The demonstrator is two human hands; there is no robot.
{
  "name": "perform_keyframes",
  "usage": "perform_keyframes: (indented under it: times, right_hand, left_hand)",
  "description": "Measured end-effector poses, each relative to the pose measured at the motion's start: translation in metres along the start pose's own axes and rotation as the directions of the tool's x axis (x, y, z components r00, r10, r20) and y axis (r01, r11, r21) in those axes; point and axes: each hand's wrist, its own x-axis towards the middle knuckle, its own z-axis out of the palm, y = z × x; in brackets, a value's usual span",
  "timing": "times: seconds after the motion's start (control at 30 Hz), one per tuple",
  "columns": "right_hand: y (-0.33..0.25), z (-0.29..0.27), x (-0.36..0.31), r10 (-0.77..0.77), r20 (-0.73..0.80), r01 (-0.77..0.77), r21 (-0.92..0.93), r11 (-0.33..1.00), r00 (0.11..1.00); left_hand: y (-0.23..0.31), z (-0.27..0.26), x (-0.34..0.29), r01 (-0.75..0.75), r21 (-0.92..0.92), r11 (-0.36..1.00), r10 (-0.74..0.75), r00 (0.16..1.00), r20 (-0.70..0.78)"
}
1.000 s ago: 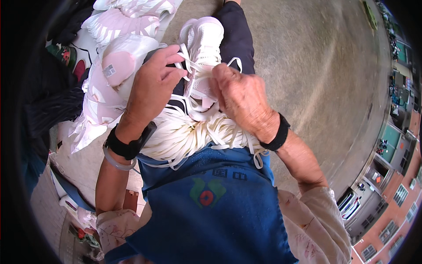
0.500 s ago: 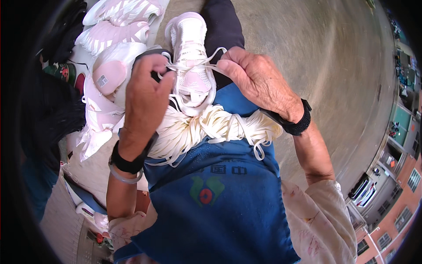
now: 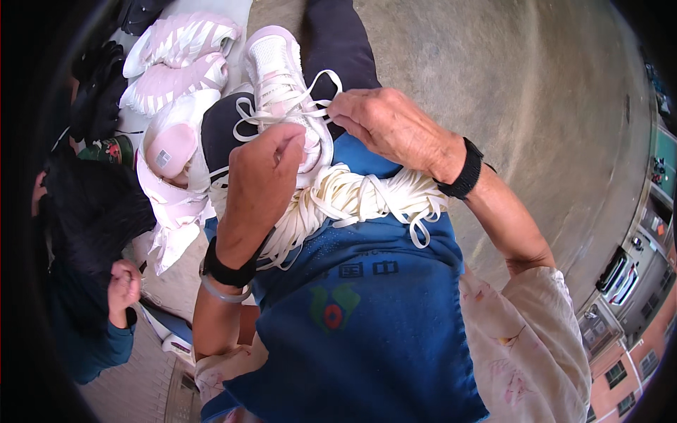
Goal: Lacing a pair of white shoes while sitting in an outdoor courtyard.
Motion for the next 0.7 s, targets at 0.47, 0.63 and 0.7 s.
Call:
perform_keyframes:
  times: [0.47, 0.63, 0.7]
  right_hand:
    - [0.003, 0.014, 0.004, 0.039, -0.164, -0.040, -0.001, 0.999, 0.986]
    - [0.001, 0.012, 0.003, 0.052, -0.141, -0.052, 0.005, 0.999, 0.989]
    - [0.000, 0.013, 0.003, 0.048, -0.142, -0.049, -0.008, 0.999, 0.989]
  left_hand:
    - [0.010, 0.016, 0.022, 0.061, 0.276, 0.959, -0.056, 0.998, -0.024]
    - [-0.001, 0.016, 0.024, 0.086, 0.229, 0.970, -0.082, 0.996, -0.027]
    - [-0.002, 0.016, 0.025, 0.114, 0.208, 0.971, -0.111, 0.993, -0.026]
